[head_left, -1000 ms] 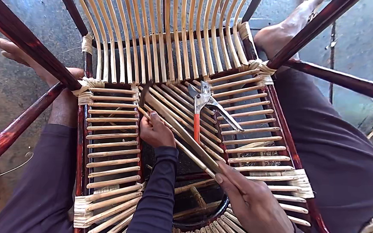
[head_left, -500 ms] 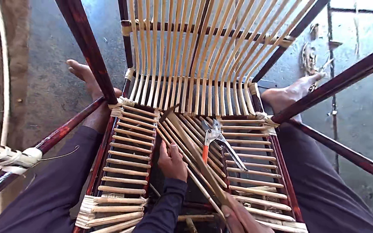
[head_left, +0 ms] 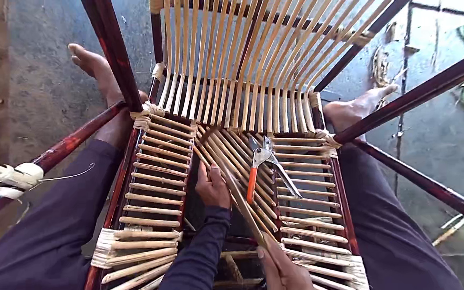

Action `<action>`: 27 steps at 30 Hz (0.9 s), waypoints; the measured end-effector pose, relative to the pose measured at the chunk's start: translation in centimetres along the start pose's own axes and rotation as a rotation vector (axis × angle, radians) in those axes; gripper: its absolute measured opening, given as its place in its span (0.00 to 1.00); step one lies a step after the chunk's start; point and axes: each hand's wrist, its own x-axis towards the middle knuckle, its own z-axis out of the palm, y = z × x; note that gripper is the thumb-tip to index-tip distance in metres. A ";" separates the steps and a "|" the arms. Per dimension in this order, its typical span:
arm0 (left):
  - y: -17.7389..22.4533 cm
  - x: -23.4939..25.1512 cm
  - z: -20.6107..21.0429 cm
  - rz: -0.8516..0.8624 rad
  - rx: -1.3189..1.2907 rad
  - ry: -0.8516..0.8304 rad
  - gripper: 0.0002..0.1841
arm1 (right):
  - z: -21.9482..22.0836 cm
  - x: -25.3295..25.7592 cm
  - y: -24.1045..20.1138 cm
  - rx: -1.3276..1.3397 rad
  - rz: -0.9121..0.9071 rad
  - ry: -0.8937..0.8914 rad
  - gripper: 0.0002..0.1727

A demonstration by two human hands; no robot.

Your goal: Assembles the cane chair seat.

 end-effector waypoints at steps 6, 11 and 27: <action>-0.2 -0.2 0.1 -0.040 -0.054 0.019 0.24 | -0.2 -0.5 -0.7 0.061 0.023 0.159 0.24; 0.3 0.1 0.3 -0.010 -0.077 0.027 0.22 | -0.9 0.6 -0.4 0.042 -0.010 0.039 0.22; 0.0 0.3 0.5 -0.002 -0.082 0.029 0.21 | -0.7 1.3 0.2 -0.072 -0.025 -0.031 0.23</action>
